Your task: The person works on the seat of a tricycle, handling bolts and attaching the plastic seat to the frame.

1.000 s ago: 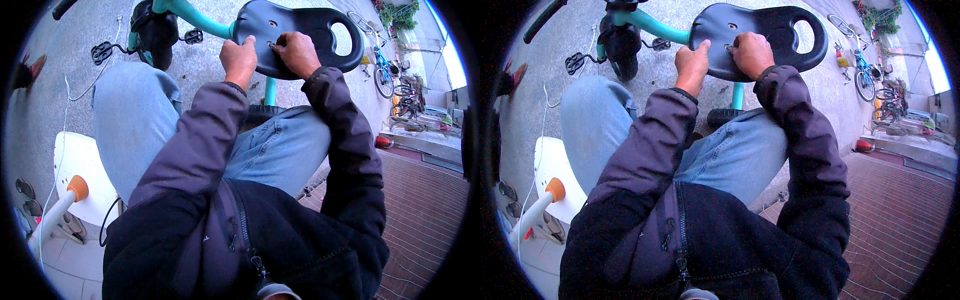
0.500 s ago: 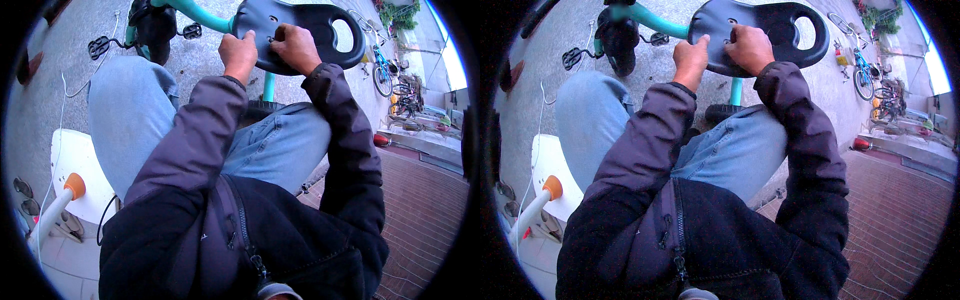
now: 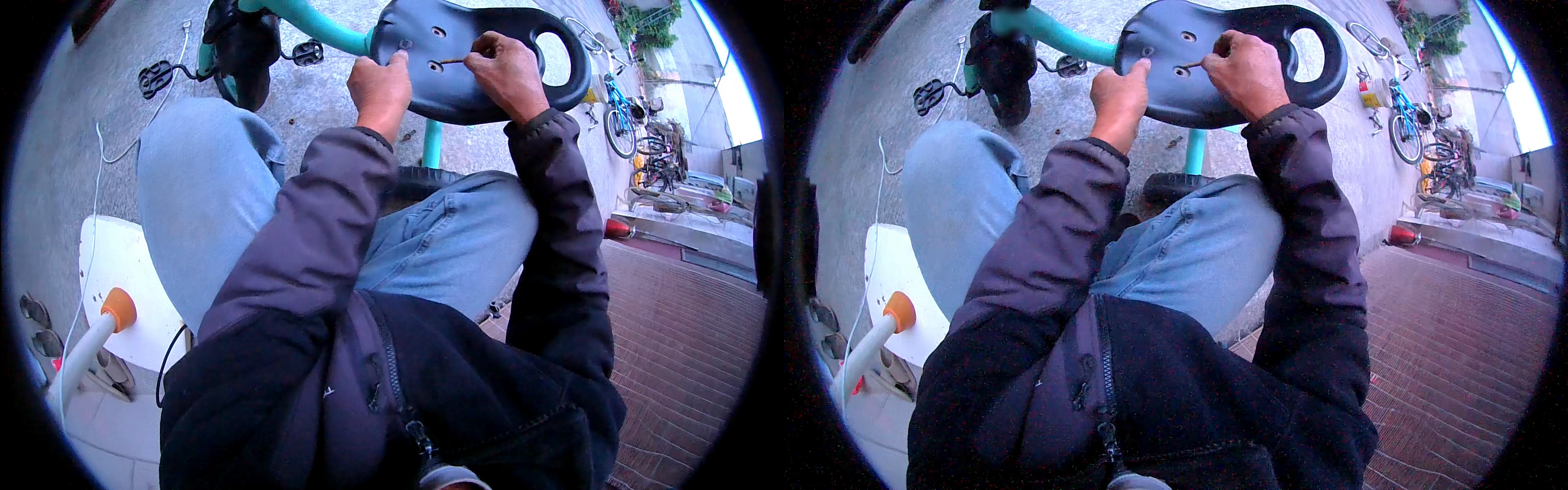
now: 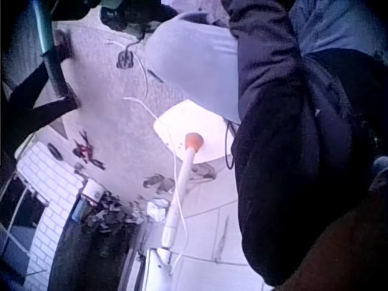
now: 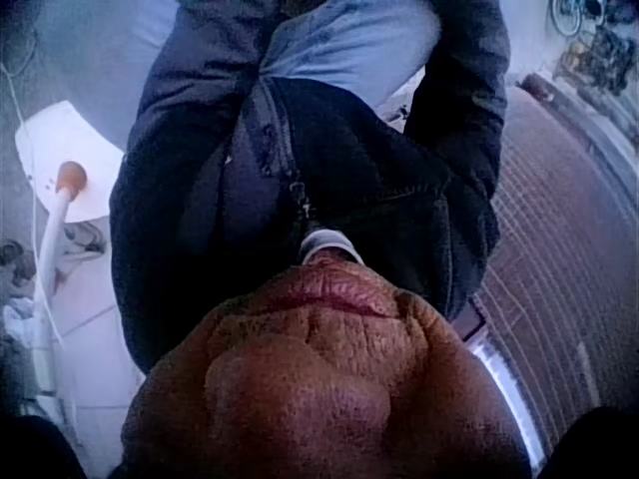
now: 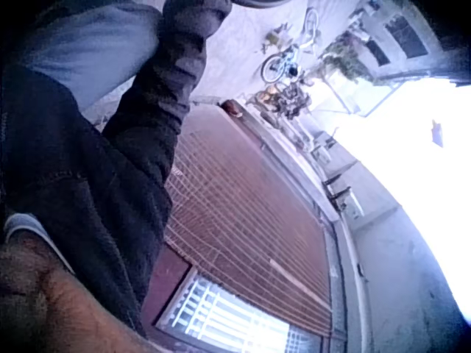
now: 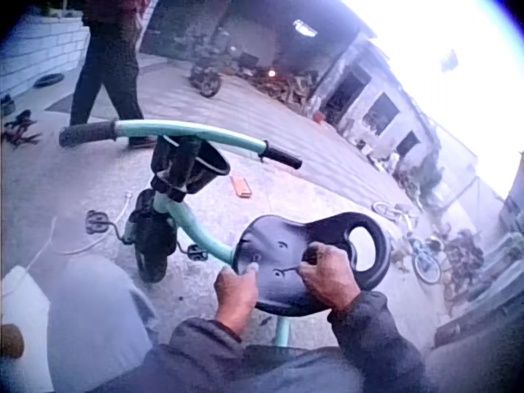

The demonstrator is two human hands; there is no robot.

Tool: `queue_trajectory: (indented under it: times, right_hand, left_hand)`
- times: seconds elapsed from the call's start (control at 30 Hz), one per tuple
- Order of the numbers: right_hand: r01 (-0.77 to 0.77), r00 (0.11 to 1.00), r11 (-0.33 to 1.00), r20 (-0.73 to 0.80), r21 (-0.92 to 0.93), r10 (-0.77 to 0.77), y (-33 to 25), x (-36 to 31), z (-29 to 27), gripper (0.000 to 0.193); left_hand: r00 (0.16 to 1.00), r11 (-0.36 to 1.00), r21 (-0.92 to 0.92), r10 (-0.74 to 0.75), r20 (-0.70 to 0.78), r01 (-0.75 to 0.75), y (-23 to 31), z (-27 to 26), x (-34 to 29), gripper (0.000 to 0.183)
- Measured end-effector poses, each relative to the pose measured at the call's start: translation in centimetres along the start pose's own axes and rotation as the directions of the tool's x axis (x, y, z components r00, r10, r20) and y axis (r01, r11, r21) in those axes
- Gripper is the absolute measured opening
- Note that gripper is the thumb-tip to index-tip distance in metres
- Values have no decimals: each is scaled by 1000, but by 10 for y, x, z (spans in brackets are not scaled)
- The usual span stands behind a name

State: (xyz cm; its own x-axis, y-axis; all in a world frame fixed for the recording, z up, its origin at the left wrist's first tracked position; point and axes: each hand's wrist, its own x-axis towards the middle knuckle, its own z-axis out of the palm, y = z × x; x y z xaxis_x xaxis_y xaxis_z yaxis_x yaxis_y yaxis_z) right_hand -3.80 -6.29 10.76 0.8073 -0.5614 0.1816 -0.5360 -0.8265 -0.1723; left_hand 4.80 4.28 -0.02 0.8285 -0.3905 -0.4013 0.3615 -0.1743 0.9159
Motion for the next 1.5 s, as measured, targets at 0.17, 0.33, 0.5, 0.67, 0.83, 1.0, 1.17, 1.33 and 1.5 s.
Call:
queue_trajectory:
  times: [0.17, 0.33, 0.5, 0.67, 0.83, 1.0, 1.17, 1.33, 1.5]
  right_hand:
    - [-7, 1000, 1000, 28, -5, 7, 3, 3, 5, 26]
    - [-92, 993, 995, 82, 31, 89, -1, 6, 1, 24]
    - [13, 999, 961, -41, 275, -2, -3, 12, 15, 27]
    - [-28, 997, 931, 82, 365, -2, -6, 14, 17, 23]
    - [-51, 996, 889, 82, 455, 16, -15, 10, 21, 20]
    - [-42, 994, 903, 111, 427, -6, -20, 11, 18, 20]
    - [75, 995, 931, 30, 357, -92, -18, 8, 25, 20]
    - [66, 990, 954, 98, 291, -99, -25, 10, 19, 19]
    - [207, 978, 963, -5, 175, -209, -16, 11, 25, 18]
  left_hand:
    - [999, 1000, -12, 27, -25, -28, -9, 4, 6, 41]
    - [999, 999, -30, 34, -28, -35, -11, 9, 8, 35]
    - [997, 998, -29, 53, -52, -54, -23, 15, 18, 33]
    - [993, 995, -23, 92, -68, -93, -28, 17, 22, 33]
    - [996, 998, -14, 57, -71, -59, -24, 15, 18, 35]
    - [995, 998, 2, 67, -80, -67, -22, 14, 17, 36]
    - [995, 998, 13, 63, -79, -62, -15, 12, 10, 36]
    - [997, 998, -17, 52, -57, -53, -17, 12, 13, 34]
    - [998, 998, -36, 52, -46, -54, -20, 13, 14, 33]
